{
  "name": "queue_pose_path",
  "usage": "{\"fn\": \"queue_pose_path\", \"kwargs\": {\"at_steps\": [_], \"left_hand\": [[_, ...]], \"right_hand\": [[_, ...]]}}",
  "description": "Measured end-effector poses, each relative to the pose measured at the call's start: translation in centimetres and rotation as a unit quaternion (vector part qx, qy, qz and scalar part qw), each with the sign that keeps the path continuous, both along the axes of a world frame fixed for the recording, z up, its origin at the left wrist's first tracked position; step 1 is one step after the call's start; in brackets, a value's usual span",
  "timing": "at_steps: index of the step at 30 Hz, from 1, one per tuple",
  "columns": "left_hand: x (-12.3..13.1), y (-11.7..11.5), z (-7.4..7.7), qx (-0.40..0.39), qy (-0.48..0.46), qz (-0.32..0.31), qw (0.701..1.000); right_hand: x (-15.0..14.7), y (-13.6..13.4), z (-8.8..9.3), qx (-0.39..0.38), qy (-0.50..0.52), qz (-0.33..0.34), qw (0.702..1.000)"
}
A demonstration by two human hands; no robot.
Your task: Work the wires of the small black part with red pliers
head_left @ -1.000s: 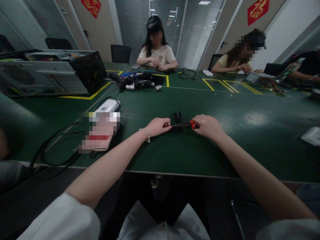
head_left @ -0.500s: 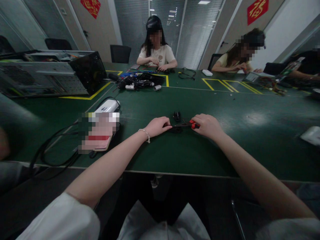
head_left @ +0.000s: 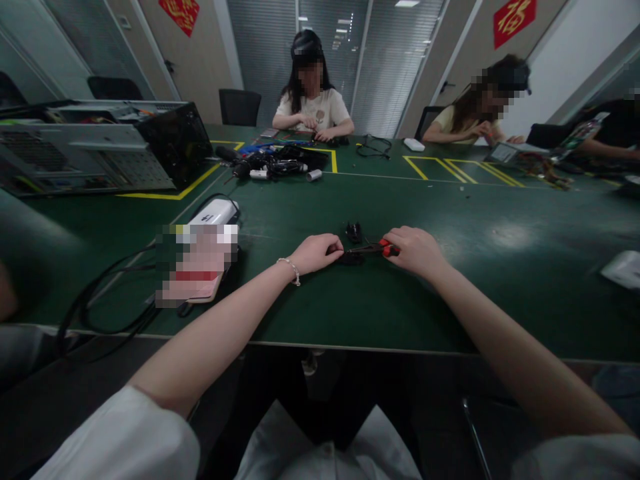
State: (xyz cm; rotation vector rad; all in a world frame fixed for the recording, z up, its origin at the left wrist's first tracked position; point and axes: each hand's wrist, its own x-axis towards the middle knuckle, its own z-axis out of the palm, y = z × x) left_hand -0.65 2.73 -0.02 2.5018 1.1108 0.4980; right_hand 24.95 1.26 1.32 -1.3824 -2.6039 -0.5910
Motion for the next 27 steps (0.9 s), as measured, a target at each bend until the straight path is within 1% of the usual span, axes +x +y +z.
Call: {"fn": "queue_pose_path", "kwargs": {"at_steps": [6,16,21,27], "left_hand": [[0.05,-0.02,0.03,0.011,-0.004,-0.009,1.000],[0.18,0.03,-0.06,0.013,0.016,0.021,1.000],[0.24,-0.01,0.01,0.019,0.019,0.014,1.000],[0.29,-0.12,0.13,0.015,0.019,0.023,0.999]], "right_hand": [[-0.11,-0.05,0.10,-0.006,0.003,0.002,1.000],[-0.16,-0.15,0.22,-0.003,-0.004,0.000,1.000],[-0.19,-0.12,0.15,-0.001,0.000,-0.005,1.000],[-0.09,-0.12,0.06,0.004,-0.006,-0.002,1.000]]}}
